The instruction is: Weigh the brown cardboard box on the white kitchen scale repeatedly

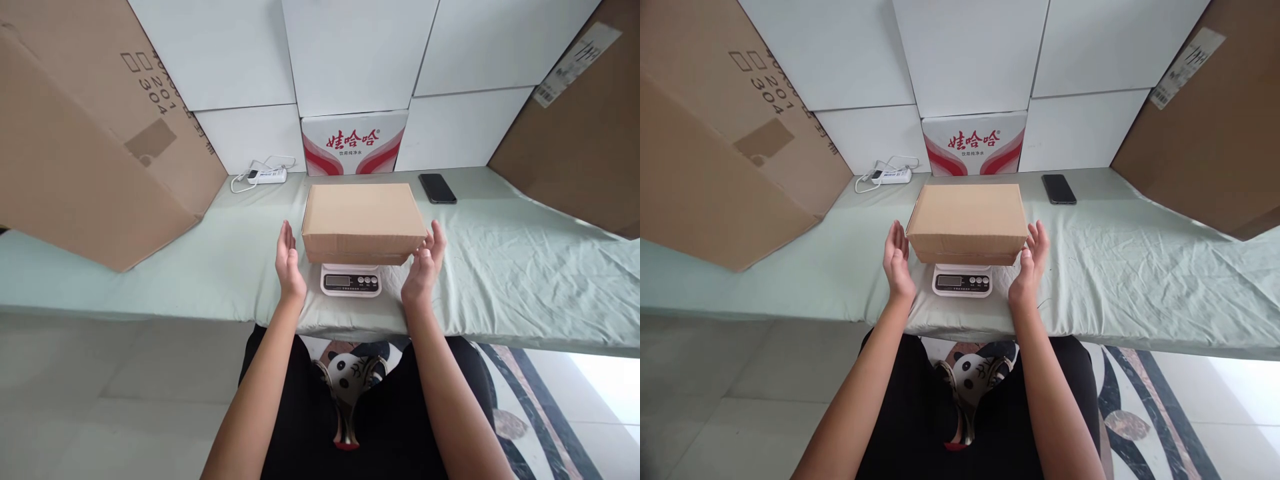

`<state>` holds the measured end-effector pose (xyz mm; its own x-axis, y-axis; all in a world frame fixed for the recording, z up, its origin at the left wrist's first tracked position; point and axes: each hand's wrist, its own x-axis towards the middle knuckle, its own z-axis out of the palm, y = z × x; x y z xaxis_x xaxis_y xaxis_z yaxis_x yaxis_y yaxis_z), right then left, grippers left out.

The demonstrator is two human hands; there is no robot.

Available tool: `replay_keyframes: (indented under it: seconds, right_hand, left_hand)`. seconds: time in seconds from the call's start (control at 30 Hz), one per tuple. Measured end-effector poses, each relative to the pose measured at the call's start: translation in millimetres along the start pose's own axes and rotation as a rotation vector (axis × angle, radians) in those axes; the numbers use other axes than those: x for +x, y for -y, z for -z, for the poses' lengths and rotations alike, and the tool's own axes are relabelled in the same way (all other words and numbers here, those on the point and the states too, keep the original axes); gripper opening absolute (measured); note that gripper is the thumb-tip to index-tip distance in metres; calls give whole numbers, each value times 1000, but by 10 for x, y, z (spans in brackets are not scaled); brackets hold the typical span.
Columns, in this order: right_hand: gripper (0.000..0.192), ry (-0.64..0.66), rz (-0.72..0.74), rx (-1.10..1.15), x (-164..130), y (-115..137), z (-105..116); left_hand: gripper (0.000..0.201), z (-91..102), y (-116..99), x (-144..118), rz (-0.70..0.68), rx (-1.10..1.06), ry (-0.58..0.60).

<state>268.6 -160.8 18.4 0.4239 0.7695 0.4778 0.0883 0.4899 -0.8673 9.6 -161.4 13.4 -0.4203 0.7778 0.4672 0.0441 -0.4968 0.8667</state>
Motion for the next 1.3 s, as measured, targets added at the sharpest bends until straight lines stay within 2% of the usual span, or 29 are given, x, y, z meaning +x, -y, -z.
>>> replay_keyframes:
  seconds: [0.5,0.67,0.87,1.3]
  right_hand:
    - [69,4,-10,-16,-3,-79,16]
    - [69,12,-16,-17,-9,-8,-5]
    - [66,94,-4,6,-22,136,-41]
    - [68,113,-34,7,-31,125,-63]
  left_hand:
    - [86,-22,0,8,15,-2,40]
    - [84,-29,-12,1,34,-25,92]
    - [80,-47,-106,-20,30,14,182]
    - [74,-57,-90,-2,18,43,186]
